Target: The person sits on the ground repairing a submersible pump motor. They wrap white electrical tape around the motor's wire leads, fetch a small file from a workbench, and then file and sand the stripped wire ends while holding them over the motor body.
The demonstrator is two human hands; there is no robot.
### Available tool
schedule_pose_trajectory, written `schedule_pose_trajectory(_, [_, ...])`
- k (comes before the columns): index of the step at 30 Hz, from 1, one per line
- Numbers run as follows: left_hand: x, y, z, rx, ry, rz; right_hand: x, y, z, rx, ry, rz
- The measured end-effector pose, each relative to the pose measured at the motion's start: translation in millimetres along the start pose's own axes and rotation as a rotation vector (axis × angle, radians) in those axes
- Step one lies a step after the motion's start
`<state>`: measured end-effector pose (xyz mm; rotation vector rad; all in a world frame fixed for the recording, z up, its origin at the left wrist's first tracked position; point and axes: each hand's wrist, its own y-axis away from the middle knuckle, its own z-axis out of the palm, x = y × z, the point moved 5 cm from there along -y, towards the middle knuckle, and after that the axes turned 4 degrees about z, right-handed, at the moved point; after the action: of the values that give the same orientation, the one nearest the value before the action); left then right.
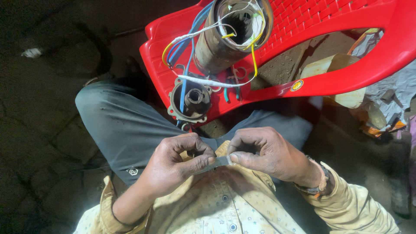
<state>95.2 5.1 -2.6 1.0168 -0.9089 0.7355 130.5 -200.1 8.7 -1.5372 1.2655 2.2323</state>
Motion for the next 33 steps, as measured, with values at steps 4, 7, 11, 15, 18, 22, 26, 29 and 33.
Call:
schedule_pose_trajectory(4, [24.3,2.2,0.1,0.245,-0.438,0.39,-0.8,-2.0,2.9,0.056,-0.05,-0.056])
schedule_pose_trajectory(7, [33.1,7.7,8.1,0.399,-0.652,0.585,-3.0,-4.0,5.4,0.159,-0.058,-0.084])
schedule_pose_trajectory(11, [14.3,-0.2,15.9,0.33,-0.284,0.395,-21.0,1.4,9.3,0.411,0.344,-0.31])
schedule_pose_trajectory(15, [-0.7,-4.4,21.9,0.38,-0.141,0.299,-33.5,8.3,16.3,0.575,0.581,-0.484])
schedule_pose_trajectory(18, [-4.3,-6.7,22.9,0.406,-0.157,0.311,-37.3,10.0,21.8,0.632,0.696,-0.592])
schedule_pose_trajectory(22, [-3.9,-6.4,24.9,0.442,-0.171,0.356,-35.3,9.8,25.9,0.688,0.78,-0.622])
schedule_pose_trajectory(26, [-7.7,-6.2,25.9,0.477,-0.178,0.314,-29.7,9.5,24.2,0.671,0.671,-0.582])
schedule_pose_trajectory(29, [-25.7,-11.6,25.0,0.395,0.131,0.095,-18.6,6.0,16.9,0.596,0.47,-0.443])
schedule_pose_trajectory(33, [-44.5,-16.2,20.1,0.267,0.454,-0.069,1.3,2.5,7.2,0.421,0.16,-0.276])
